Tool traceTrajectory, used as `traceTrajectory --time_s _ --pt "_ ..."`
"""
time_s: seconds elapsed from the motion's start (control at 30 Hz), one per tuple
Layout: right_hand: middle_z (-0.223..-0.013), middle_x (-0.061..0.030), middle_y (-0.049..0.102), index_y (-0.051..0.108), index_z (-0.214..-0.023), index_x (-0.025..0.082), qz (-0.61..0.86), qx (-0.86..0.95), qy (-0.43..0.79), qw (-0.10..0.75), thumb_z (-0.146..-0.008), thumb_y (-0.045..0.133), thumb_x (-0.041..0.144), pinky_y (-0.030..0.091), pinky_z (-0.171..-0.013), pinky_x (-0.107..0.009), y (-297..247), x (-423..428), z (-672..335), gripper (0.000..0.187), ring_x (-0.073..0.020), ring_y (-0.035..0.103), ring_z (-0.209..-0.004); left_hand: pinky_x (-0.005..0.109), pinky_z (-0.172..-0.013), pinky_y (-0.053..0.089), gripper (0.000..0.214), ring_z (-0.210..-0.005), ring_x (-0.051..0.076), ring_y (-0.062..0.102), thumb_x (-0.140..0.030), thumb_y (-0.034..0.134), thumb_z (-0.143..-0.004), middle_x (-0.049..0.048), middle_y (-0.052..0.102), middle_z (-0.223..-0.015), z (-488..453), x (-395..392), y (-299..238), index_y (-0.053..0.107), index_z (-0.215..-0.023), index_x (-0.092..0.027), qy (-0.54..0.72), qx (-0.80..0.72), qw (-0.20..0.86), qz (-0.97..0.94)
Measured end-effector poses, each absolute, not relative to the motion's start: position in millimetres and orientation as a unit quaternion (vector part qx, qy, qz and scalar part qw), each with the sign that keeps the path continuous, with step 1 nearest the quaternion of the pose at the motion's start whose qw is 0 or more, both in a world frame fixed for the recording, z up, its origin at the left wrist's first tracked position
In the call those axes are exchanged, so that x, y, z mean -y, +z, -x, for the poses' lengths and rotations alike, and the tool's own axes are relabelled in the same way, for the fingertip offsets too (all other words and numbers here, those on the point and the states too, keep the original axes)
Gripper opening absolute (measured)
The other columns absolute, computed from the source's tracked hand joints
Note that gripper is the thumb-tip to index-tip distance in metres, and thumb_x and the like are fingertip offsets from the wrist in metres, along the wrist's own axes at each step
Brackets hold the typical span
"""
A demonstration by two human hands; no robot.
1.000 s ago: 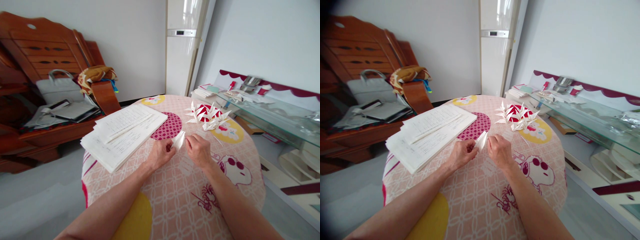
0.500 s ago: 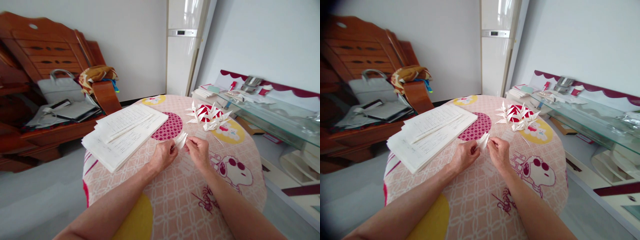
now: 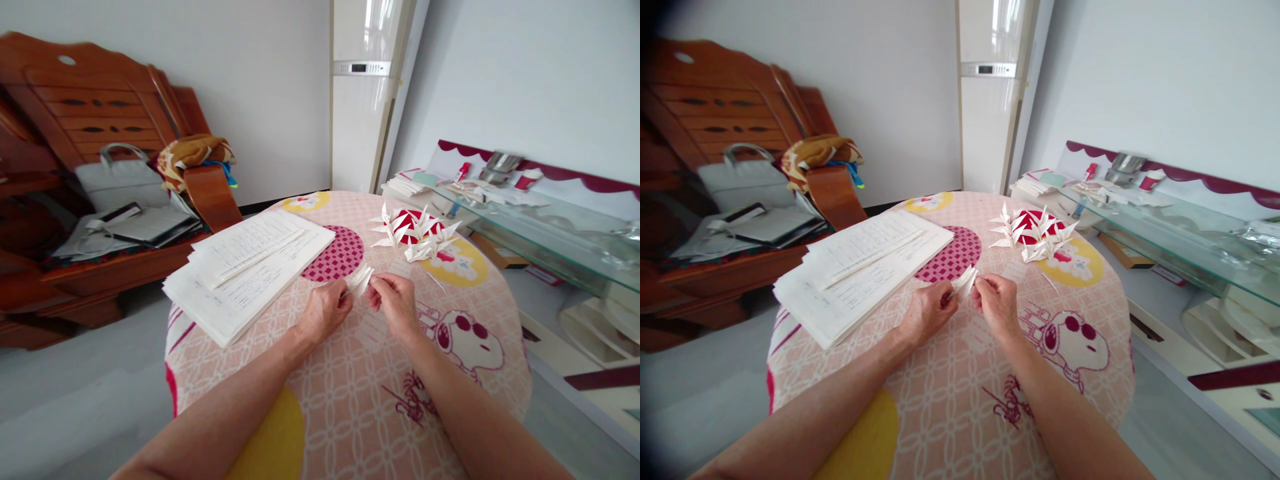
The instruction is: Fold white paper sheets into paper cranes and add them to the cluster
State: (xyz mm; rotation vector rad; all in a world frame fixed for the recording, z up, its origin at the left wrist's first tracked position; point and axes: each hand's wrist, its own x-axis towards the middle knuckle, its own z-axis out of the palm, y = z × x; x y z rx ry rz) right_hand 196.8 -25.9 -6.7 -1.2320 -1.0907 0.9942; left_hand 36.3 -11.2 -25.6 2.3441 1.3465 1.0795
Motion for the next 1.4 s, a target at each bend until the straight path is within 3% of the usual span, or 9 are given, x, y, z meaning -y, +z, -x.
traceTrajectory --time_s 0.5,0.8,0.9,1.03,1.17,1.4 --pt "-0.05 0.0002 0.059 0.061 -0.055 0.016 0.522 0.457 0.451 0.562 -0.077 0.064 0.037 0.034 -0.035 -0.019 0 25 -200 0.031 -0.0087 0.051 -0.037 0.024 -0.056 0.026 0.016 -0.054 0.01 0.037 -0.007 0.045 -0.079 -0.0028 0.044 -0.062 -31 6 -27 0.045 -0.068 -0.019 0.357 -0.415 0.065 -0.834" --pt "-0.049 0.0015 0.059 0.059 -0.054 0.017 0.533 0.475 0.412 0.566 -0.079 0.062 0.032 0.035 -0.036 -0.018 -6 25 -202 0.029 -0.0085 0.051 -0.038 0.023 -0.056 0.027 0.015 -0.055 0.009 0.038 -0.009 0.046 -0.077 -0.003 0.046 -0.062 -33 9 -26 0.045 -0.065 -0.018 0.355 -0.416 0.102 -0.831" --pt "-0.052 -0.0002 0.062 0.063 -0.061 0.016 0.523 0.469 0.423 0.572 -0.081 0.063 0.039 0.036 -0.036 -0.019 -7 23 -203 0.031 -0.0093 0.052 -0.038 0.021 -0.054 0.028 0.018 -0.054 0.008 0.04 -0.014 0.05 -0.08 -0.0037 0.048 -0.058 -33 10 -19 0.046 -0.062 -0.017 0.365 -0.437 0.175 -0.803" --pt "-0.06 -0.0032 0.067 0.071 -0.08 0.015 0.503 0.494 0.391 0.591 -0.086 0.061 0.053 0.041 -0.04 -0.021 -5 22 -206 0.04 -0.0116 0.057 -0.044 0.02 -0.053 0.039 0.02 -0.054 0.009 0.054 -0.026 0.054 -0.087 -0.0016 0.06 -0.06 -27 5 -15 0.054 -0.07 -0.016 0.369 -0.412 0.371 -0.746" --pt "-0.062 -0.002 0.066 0.07 -0.079 0.017 0.499 0.558 0.304 0.589 -0.087 0.062 0.048 0.045 -0.047 -0.023 1 26 -208 0.033 -0.0122 0.058 -0.049 0.022 -0.056 0.049 0.022 -0.058 0.012 0.062 -0.035 0.059 -0.088 0.0008 0.064 -0.066 -22 -3 -19 0.059 -0.079 -0.014 0.349 -0.343 0.522 -0.698" --pt "-0.066 -0.0012 0.067 0.072 -0.085 0.018 0.498 0.568 0.305 0.58 -0.085 0.064 0.04 0.047 -0.05 -0.024 -3 24 -207 0.023 -0.0132 0.059 -0.052 0.024 -0.059 0.053 0.041 -0.062 0.013 0.064 -0.051 0.071 -0.079 0.0038 0.065 -0.078 -23 -3 -17 0.062 -0.089 -0.013 0.312 -0.297 0.645 -0.631"
